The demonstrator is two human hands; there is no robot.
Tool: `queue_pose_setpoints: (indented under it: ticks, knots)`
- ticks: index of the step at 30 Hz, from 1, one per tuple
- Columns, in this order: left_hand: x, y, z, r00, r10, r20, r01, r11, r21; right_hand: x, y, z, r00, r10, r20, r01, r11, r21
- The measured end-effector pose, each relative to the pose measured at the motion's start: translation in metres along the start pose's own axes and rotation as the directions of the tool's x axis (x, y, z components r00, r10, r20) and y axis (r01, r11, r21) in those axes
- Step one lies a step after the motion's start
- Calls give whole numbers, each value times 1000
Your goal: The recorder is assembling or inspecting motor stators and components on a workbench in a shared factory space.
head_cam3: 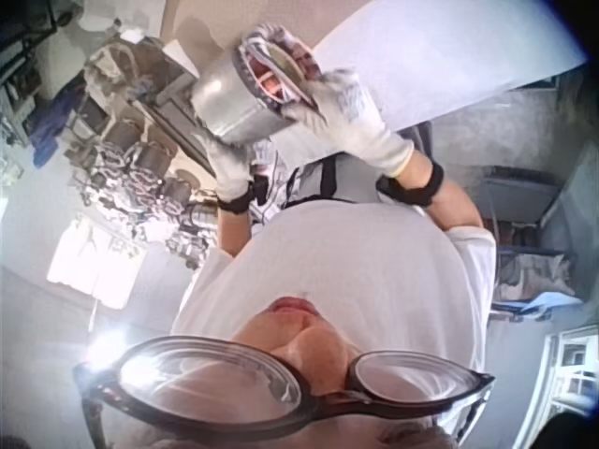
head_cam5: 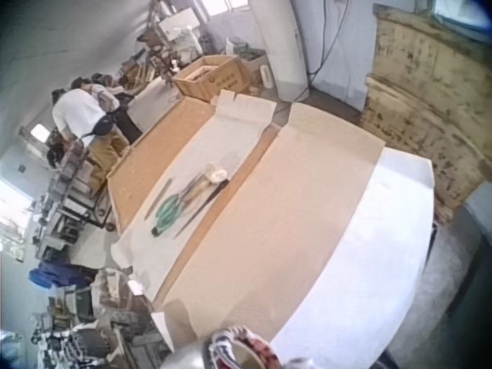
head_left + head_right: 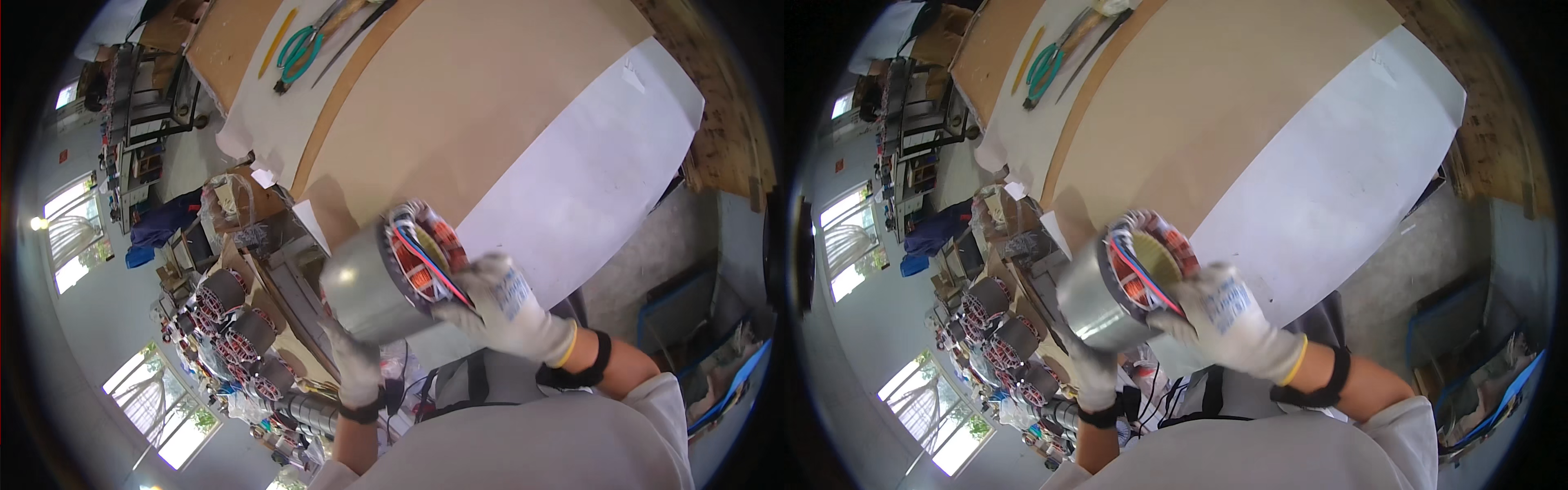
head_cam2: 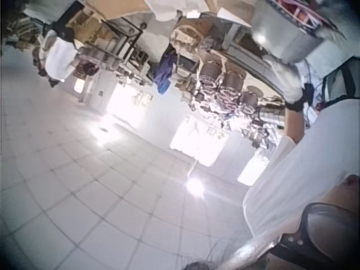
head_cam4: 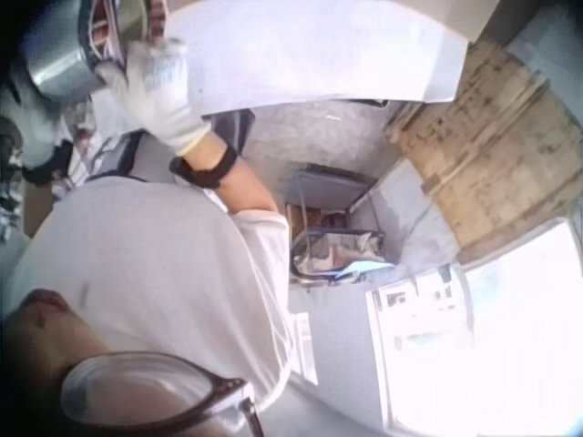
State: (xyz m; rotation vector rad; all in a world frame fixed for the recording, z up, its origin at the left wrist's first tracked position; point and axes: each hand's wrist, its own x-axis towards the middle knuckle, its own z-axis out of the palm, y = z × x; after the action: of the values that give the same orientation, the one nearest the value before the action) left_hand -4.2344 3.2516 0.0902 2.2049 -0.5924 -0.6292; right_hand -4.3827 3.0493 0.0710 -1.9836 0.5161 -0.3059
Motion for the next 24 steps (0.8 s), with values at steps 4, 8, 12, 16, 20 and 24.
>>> queue_pose_setpoints:
  ticks: [4, 8, 12, 16, 20, 24]
  knots:
    - [-23, 40, 10, 865, -474, 166, 455, 599, -658, -27, -13, -13, 981, 113, 156, -138, 978, 159]
    - [2, 52, 3, 806, -538, 244, 578, 632, -516, -13, -3, -16, 961, 144, 238, -218, 920, 325]
    - [15, 38, -3, 838, -486, 249, 498, 495, -712, -24, 10, -21, 970, 70, 232, -161, 901, 402]
    - [-3, 18, 3, 918, -394, 45, 311, 645, -698, -21, 25, -28, 977, 2, 215, -97, 895, 435]
    - [-5, 8, 3, 949, -315, 7, 246, 725, -644, -23, 35, -22, 984, -38, 172, -62, 838, 542]
    - [-3, 5, -1, 970, -239, 33, 212, 777, -593, -5, 39, -28, 977, -129, 168, -21, 730, 683]
